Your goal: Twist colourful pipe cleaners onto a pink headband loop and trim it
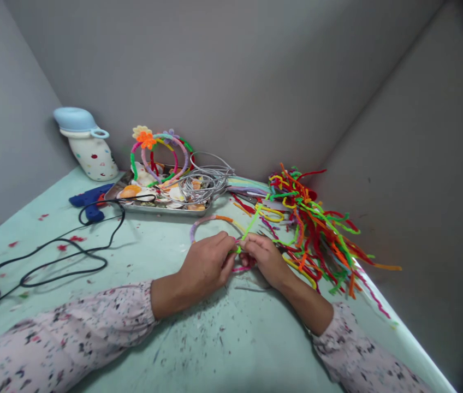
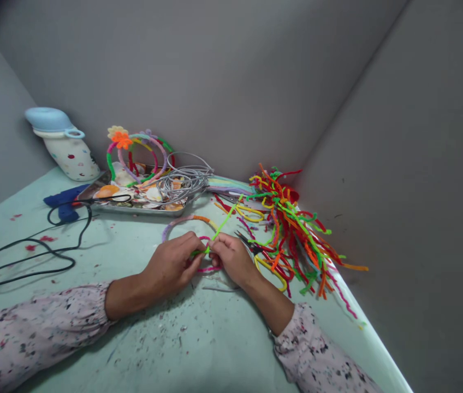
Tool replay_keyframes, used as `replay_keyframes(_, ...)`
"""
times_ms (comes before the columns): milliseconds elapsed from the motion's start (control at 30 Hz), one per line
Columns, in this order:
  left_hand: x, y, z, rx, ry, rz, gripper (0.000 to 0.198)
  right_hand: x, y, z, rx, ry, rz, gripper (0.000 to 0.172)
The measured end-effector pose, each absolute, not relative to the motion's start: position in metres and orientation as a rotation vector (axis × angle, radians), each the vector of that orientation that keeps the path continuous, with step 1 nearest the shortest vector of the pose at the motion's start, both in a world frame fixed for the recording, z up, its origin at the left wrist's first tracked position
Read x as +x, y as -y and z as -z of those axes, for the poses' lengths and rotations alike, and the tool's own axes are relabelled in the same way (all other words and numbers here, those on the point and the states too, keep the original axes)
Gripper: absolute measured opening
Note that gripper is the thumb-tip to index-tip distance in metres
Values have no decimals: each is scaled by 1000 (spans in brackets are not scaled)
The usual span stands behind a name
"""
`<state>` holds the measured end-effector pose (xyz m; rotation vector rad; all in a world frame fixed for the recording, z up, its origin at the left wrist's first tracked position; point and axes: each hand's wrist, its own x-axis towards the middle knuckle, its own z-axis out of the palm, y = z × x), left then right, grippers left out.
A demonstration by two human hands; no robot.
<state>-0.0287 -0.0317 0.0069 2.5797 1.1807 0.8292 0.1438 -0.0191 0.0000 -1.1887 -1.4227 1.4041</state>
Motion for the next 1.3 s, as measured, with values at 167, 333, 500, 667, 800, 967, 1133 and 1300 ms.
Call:
replay_keyframes(167, -29, 31, -7, 2582, -1175, -826, 8, 144, 18, 2, -1193, 1452, -1368, 20)
replay_keyframes(333, -29, 31, -8, 2549, -1170, -902, 9, 145, 20, -2, -1179, 1429, -1393, 23)
replay_keyframes(500, -30, 32, -7, 2528, -1123, -927, 8, 147, 18, 6, -1105, 1299, -1392, 21)
replay_keyframes(667, -30, 32, -7, 2529, -1131, -913, 13, 147, 16, 11, -1092, 1268, -1383, 26)
replay_keyframes(800, -30, 32, -8, 2566, -1158, -896, 17, 147, 16, 9, -1095, 1283, -1393, 26)
replay_keyframes(967, -30, 32, -8, 2610, -1168, -893, 22, 148, 16, 9, -1085, 1265, -1415, 23)
replay_keyframes(1133, -30, 32, -7, 2596, -1108, -983, 23, 147, 15, 8, -1086, 1225, -1430, 26)
replay_keyframes(1300, -30, 31, -7, 2588, -1086, -1016, 24, 146, 15, 6, -1086, 1204, -1433, 26)
